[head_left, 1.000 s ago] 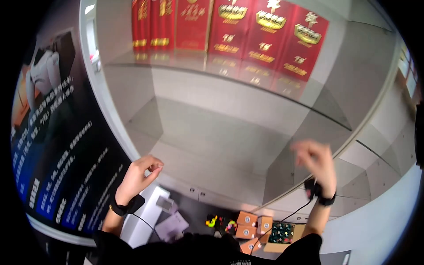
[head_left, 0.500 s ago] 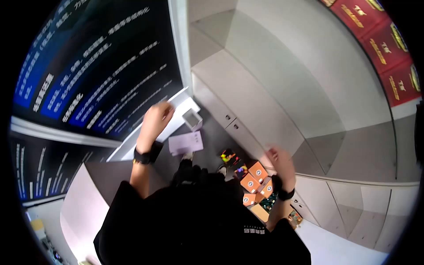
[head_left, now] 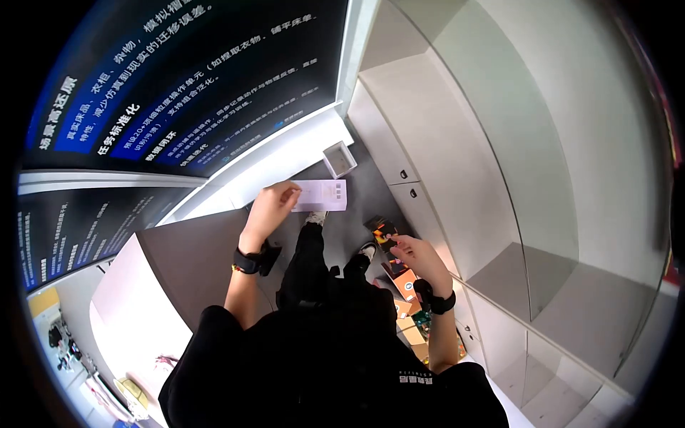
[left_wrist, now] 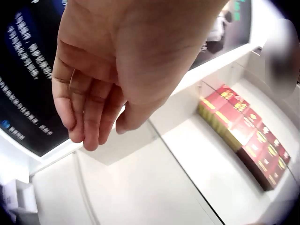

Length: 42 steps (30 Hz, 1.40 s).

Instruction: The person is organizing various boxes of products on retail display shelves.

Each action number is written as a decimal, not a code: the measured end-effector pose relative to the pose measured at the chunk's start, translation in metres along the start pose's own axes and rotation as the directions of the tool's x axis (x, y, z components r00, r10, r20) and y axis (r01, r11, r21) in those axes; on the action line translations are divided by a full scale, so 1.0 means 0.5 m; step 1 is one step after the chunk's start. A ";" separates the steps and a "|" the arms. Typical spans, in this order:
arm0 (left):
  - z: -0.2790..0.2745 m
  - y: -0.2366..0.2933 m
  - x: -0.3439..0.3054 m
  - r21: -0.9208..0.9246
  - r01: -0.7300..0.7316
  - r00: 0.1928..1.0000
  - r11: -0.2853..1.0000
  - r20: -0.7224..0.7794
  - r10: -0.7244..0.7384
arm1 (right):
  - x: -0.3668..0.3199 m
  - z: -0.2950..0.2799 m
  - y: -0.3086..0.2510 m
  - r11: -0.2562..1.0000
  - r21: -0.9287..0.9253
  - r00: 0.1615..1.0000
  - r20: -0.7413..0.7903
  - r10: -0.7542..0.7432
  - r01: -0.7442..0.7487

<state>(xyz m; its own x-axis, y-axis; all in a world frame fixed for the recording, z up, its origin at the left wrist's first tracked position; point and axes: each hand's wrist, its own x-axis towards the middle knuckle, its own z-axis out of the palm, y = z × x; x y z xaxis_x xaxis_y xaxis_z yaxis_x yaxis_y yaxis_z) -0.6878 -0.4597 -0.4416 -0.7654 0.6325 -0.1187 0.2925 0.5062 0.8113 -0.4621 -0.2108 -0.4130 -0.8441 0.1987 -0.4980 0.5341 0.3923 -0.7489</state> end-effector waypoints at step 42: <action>0.638 -0.943 0.092 -0.260 0.726 0.688 0.637 0.287 -0.667 | 0.407 0.328 0.329 0.995 -0.090 0.995 0.089 -0.040 0.049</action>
<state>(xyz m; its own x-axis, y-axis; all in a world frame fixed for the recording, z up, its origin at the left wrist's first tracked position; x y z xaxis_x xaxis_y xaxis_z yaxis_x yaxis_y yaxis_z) -0.6781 -0.4821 -1.0122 -0.5574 0.2658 -0.7865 -0.5182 0.6288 0.5797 -0.5383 -0.2530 -0.7093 -0.8576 0.1021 -0.5041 0.4861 0.4811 -0.7295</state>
